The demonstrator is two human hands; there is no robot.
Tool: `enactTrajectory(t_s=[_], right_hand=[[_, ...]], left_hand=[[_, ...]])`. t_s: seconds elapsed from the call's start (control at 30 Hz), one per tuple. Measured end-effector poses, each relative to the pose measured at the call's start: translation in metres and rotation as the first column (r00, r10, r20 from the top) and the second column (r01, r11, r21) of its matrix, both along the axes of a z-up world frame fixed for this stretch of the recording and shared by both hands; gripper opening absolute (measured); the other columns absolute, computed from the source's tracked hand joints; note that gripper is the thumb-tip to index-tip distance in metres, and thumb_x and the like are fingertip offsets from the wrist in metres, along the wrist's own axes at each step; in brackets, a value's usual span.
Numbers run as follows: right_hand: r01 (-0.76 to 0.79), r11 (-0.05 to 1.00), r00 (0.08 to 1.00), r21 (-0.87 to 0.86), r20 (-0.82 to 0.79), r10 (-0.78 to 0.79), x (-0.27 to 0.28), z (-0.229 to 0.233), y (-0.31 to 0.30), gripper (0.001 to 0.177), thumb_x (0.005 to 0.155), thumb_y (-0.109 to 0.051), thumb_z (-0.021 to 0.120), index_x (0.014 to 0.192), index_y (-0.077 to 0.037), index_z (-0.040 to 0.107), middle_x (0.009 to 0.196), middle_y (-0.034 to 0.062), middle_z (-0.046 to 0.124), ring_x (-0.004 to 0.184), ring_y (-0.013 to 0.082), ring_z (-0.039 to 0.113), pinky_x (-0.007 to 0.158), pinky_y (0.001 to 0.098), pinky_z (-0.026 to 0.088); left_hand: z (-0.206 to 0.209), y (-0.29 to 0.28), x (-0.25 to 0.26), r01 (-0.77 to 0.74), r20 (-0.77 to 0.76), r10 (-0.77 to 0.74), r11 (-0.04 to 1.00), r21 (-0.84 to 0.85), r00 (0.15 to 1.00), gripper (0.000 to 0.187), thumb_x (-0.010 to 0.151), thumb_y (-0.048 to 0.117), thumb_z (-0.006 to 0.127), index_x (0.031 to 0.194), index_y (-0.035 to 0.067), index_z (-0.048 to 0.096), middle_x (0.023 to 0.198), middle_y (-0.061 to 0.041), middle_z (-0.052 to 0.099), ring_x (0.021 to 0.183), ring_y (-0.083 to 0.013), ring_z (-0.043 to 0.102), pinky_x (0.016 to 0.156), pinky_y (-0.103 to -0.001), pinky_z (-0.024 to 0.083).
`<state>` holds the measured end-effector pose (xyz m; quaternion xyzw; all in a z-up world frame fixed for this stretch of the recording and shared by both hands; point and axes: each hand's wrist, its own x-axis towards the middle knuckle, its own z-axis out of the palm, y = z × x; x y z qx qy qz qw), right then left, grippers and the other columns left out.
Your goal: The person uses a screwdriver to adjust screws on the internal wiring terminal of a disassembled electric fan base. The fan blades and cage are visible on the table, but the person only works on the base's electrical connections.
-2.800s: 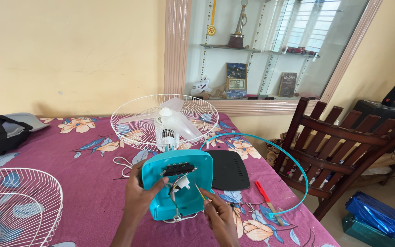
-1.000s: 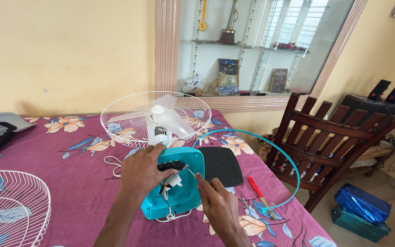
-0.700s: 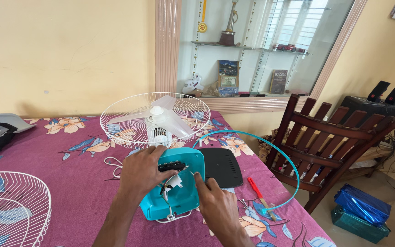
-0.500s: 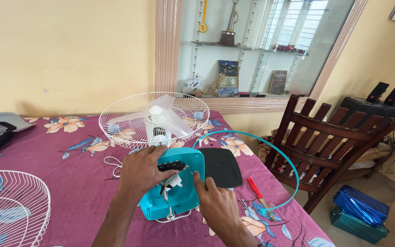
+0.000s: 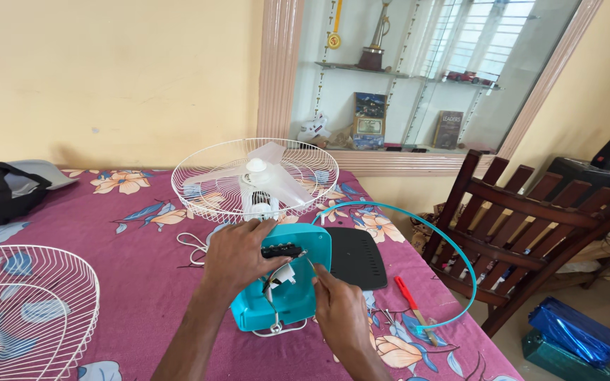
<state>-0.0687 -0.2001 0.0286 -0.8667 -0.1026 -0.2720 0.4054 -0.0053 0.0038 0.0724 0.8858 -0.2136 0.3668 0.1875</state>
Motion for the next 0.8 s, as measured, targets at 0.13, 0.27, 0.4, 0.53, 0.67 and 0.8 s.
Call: enactTrajectory(t_s=[0.13,0.27,0.4,0.53,0.67,0.8], right_hand=[[0.054,0.992,0.979,0.116,-0.200,-0.029,0.005,-0.001,0.002,0.038,0.097,-0.021,0.061,0.129,-0.003,0.069,0.055,0.0139,0.058,0.045,0.0147,0.048,0.047,0.0385,0.037],[0.026,0.965,0.974,0.262,-0.226,0.035,0.013,-0.013,0.001,0.040,0.098,-0.022,0.060,0.131,0.000,0.069,0.053,0.0038,0.047,0.047,0.0079,0.037,0.044,0.0341,0.027],[-0.076,0.840,0.956,0.538,-0.199,0.214,0.020,-0.029,0.007,0.042,0.102,-0.021,0.059,0.137,0.001,0.066,0.057,-0.0055,0.045,0.048,0.0029,0.036,0.044,0.0274,0.027],[-0.036,0.519,0.841,0.854,-0.255,0.477,0.016,-0.032,0.007,0.040,0.103,-0.021,0.056,0.134,0.002,0.065,0.055,-0.0053,0.034,0.041,0.0047,0.022,0.038,0.0275,0.015],[0.035,0.367,0.800,0.929,-0.247,0.547,0.013,-0.028,0.009,0.034,0.103,-0.021,0.055,0.129,0.000,0.065,0.056,-0.0065,0.029,0.041,0.0040,0.021,0.038,0.0262,0.015],[0.089,0.286,0.759,0.954,-0.251,0.601,0.013,-0.023,0.009,0.033,0.102,-0.025,0.055,0.126,-0.004,0.066,0.055,-0.0067,0.026,0.039,0.0045,0.018,0.037,0.0256,0.015]], left_hand=[[0.000,-0.001,0.000,-0.022,-0.050,0.023,1.000,0.004,0.999,0.074,0.062,0.058,0.088,0.119,0.015,0.070,0.088,-0.006,0.074,0.079,-0.0284,0.072,0.071,-0.045,0.057],[-0.002,-0.002,0.000,-0.014,-0.035,0.014,1.000,0.004,0.999,0.075,0.062,0.058,0.088,0.119,0.013,0.069,0.088,-0.007,0.074,0.078,-0.0280,0.072,0.070,-0.045,0.057],[-0.002,-0.004,0.001,-0.019,-0.042,0.020,0.999,0.028,0.999,0.073,0.063,0.058,0.088,0.117,0.012,0.069,0.088,-0.007,0.074,0.078,-0.0283,0.072,0.069,-0.045,0.057],[-0.001,-0.003,0.001,-0.014,-0.026,0.014,1.000,0.027,1.000,0.073,0.063,0.057,0.088,0.117,0.011,0.069,0.090,-0.008,0.074,0.078,-0.0284,0.072,0.069,-0.045,0.057],[-0.002,-0.005,0.001,-0.005,-0.022,0.006,1.000,0.021,1.000,0.072,0.063,0.056,0.088,0.117,0.011,0.069,0.090,-0.007,0.074,0.080,-0.0280,0.072,0.069,-0.045,0.057],[0.000,-0.005,0.000,-0.010,-0.030,0.011,1.000,0.029,0.999,0.073,0.064,0.056,0.088,0.118,0.011,0.068,0.091,-0.007,0.074,0.079,-0.0283,0.072,0.069,-0.045,0.057]])
